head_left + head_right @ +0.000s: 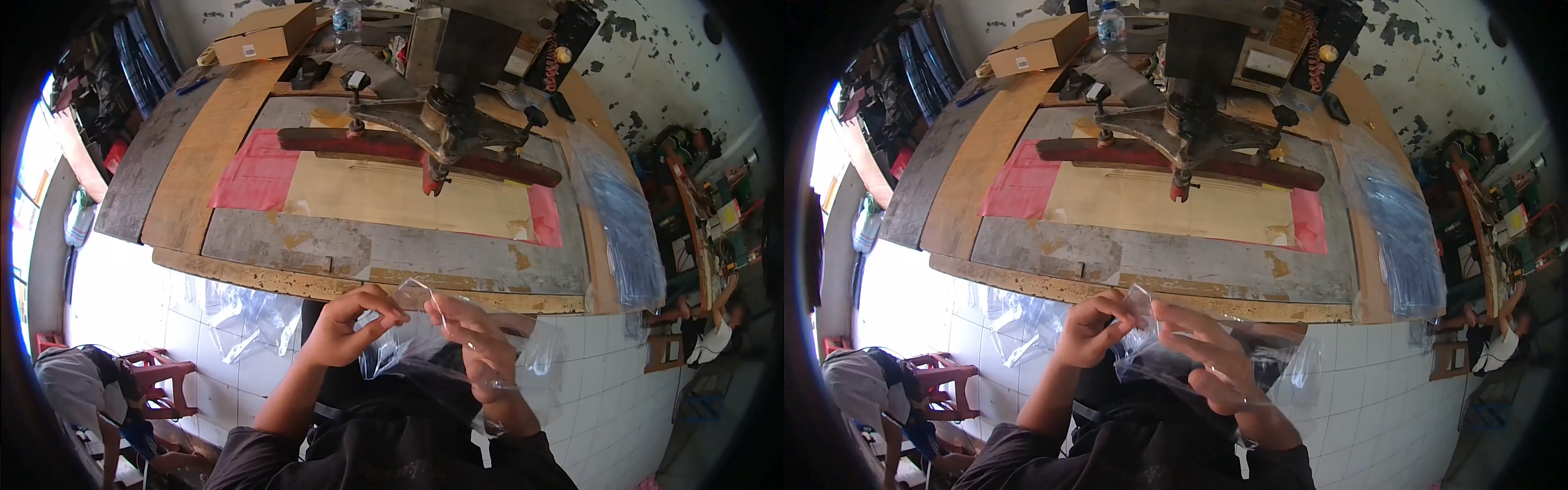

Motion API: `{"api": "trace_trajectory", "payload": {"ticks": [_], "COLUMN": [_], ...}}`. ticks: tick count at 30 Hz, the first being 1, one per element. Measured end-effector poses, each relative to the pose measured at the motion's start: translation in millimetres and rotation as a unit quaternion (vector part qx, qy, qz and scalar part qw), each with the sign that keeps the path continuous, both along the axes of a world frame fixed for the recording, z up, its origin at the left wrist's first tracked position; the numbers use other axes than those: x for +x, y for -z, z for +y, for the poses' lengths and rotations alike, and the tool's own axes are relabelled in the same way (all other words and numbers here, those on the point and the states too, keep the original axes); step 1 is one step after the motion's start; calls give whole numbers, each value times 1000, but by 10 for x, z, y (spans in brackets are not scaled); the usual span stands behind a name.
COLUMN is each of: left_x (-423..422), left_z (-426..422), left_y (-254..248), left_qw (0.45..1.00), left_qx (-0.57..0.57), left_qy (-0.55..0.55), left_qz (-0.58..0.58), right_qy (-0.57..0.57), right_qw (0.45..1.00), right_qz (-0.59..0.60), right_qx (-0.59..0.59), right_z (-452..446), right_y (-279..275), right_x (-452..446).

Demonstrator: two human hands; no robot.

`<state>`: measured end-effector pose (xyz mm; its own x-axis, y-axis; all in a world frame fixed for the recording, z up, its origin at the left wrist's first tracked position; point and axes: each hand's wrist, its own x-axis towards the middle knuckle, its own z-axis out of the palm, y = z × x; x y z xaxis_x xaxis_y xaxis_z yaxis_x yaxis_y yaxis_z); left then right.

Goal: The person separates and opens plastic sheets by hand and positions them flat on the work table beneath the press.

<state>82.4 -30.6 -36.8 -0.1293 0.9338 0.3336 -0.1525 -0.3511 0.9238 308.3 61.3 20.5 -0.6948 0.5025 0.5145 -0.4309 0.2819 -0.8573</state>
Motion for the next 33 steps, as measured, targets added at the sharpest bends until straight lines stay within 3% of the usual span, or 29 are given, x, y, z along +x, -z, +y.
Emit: {"api": "trace_trajectory", "payload": {"ticks": [4, 7, 10, 17, 19, 23, 26, 33], "left_x": [-58, 7, 40, 145, 155, 198, 173, 162], "left_z": [13, 66, 64, 36, 27, 13, -29, -6], "left_y": [-241, -509, -514, -536, -533, -495, -450, -412], "left_qw": [997, 981, 976, 973, 974, 981, 982, 979], "left_qx": [64, 145, 130, 135, 137, 126, 114, 88], "left_qy": [-2, -27, -39, -70, -67, -68, -66, -52], "left_qz": [31, 124, 172, 172, 166, 132, 139, 174], "right_qy": [4, -33, -29, -33, -4, 19, 12, -20], "right_qw": [998, 996, 996, 996, 990, 982, 988, 999], "right_qz": [-55, -85, -81, -84, -76, -102, -120, -34], "right_qx": [1, 20, 38, 29, 118, 160, 101, -8], "right_z": [10, 17, 0, 6, 36, 59, 26, 41], "right_y": [1, 23, 19, 117, 174, 124, 195, 98], "right_x": [40, 48, -7, 17, 9, 35, 77, 61]}}
